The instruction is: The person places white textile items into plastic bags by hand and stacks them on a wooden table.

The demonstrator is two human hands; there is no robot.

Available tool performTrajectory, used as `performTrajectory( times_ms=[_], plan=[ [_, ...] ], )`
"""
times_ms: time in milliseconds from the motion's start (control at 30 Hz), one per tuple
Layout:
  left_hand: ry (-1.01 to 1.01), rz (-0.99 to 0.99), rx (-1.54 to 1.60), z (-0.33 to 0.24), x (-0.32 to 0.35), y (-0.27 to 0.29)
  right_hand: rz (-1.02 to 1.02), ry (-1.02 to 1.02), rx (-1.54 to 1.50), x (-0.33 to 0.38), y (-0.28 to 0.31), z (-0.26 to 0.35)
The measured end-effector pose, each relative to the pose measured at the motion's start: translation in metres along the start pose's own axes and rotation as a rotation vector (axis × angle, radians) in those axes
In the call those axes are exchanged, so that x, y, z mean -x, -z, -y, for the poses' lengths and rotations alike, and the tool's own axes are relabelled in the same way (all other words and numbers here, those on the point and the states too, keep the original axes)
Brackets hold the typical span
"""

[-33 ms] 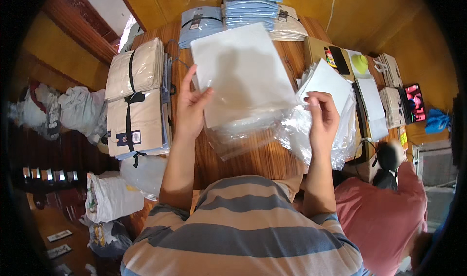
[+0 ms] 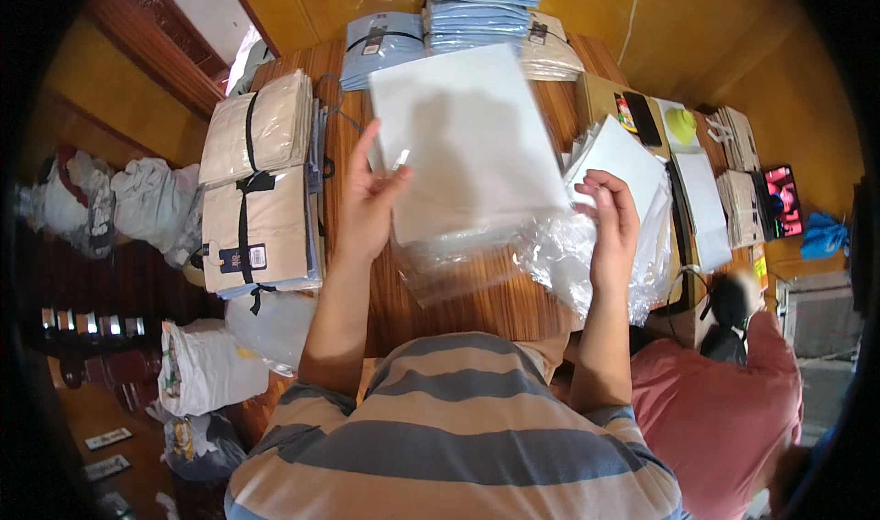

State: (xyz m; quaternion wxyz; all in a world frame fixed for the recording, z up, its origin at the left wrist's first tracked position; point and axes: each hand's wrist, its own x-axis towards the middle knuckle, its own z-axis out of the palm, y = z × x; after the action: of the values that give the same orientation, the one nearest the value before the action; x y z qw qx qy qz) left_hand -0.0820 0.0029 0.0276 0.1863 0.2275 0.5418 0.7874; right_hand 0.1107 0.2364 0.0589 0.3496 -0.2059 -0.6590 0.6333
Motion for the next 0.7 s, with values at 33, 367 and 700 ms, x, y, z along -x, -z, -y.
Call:
performTrajectory(
  times_ms=[33,367,700],
  plan=[
    [-0.037,0.031,-0.078,0.000,-0.003,-0.007,0.071,-0.115,-0.094,-0.003,0.009,-0.003],
    [-0.418,-0.344,-0.972,0.115,-0.095,0.028,-0.297,-0.143,0.491,-0.047,0.172,-0.114],
    [0.217,-0.361,-0.498,0.145,-0.087,0.131,-0.194,-0.093,1.177,-0.020,0.180,-0.124]
  ],
)
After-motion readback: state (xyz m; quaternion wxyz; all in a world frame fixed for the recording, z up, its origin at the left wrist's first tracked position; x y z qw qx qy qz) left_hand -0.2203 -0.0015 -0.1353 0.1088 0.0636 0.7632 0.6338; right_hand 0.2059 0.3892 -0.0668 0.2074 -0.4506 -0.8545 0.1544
